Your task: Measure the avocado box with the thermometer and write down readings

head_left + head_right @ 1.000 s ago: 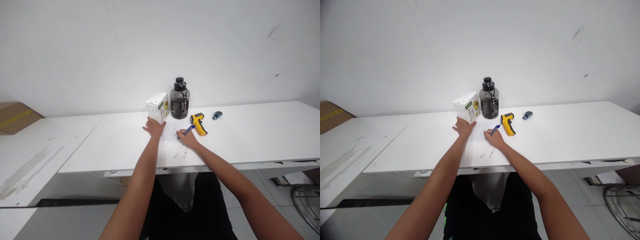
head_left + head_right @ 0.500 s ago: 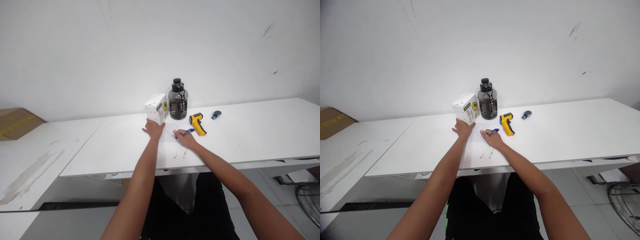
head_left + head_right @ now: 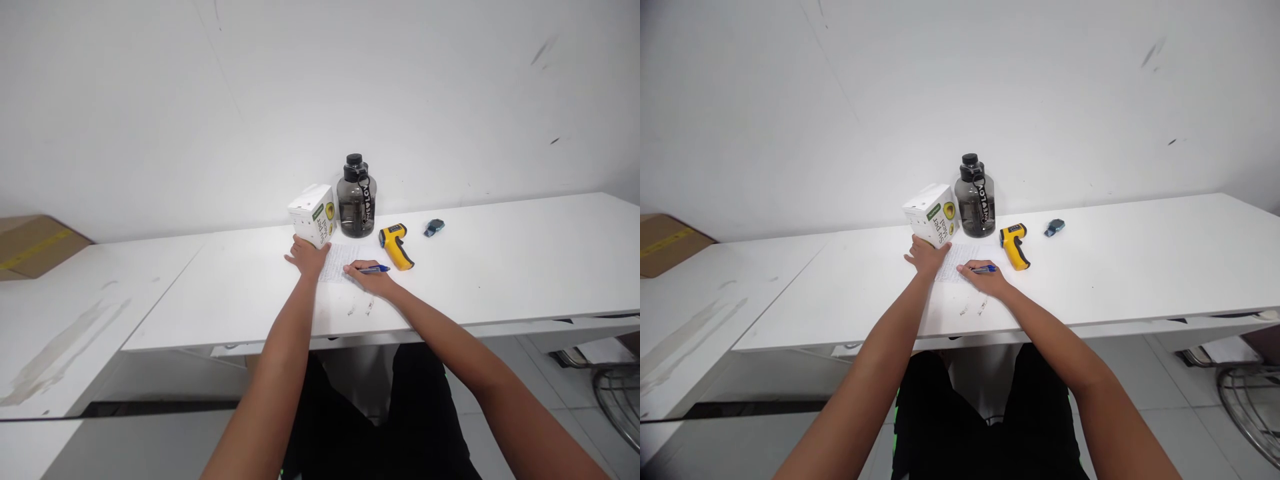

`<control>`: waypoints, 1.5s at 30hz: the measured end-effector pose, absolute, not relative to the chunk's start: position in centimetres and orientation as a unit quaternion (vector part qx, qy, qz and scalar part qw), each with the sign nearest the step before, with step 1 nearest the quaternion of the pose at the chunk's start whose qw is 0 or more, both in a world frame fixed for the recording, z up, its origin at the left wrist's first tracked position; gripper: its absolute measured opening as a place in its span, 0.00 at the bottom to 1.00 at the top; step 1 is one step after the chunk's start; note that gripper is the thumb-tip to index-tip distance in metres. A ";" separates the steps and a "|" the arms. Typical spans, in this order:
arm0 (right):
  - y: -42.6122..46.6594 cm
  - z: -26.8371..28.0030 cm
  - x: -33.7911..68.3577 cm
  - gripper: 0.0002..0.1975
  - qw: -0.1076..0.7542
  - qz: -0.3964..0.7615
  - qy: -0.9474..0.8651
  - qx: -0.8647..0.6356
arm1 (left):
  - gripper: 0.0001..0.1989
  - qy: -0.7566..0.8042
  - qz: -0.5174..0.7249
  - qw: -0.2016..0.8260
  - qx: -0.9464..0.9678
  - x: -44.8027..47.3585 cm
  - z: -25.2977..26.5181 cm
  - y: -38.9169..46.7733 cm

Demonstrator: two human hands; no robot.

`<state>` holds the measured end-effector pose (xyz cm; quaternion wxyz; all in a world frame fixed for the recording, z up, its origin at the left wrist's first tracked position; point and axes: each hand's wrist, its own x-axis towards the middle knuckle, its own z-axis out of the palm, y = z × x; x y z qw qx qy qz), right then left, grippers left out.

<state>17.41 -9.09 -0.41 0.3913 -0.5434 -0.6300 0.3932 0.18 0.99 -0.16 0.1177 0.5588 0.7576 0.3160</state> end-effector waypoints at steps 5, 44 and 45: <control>-8.7 0.0 18.5 0.26 0.366 0.455 -0.627 -0.516 | 0.47 0.746 0.349 0.153 0.547 -0.3 -0.2 1.3; -5.8 -1.6 20.2 0.22 0.434 0.203 -0.571 -0.667 | 0.35 0.654 0.534 0.297 0.446 -1.6 -1.2 2.0; -5.8 -1.5 20.2 0.24 0.423 0.199 -0.582 -0.665 | 0.33 0.640 0.552 0.311 0.434 -1.6 -1.3 2.0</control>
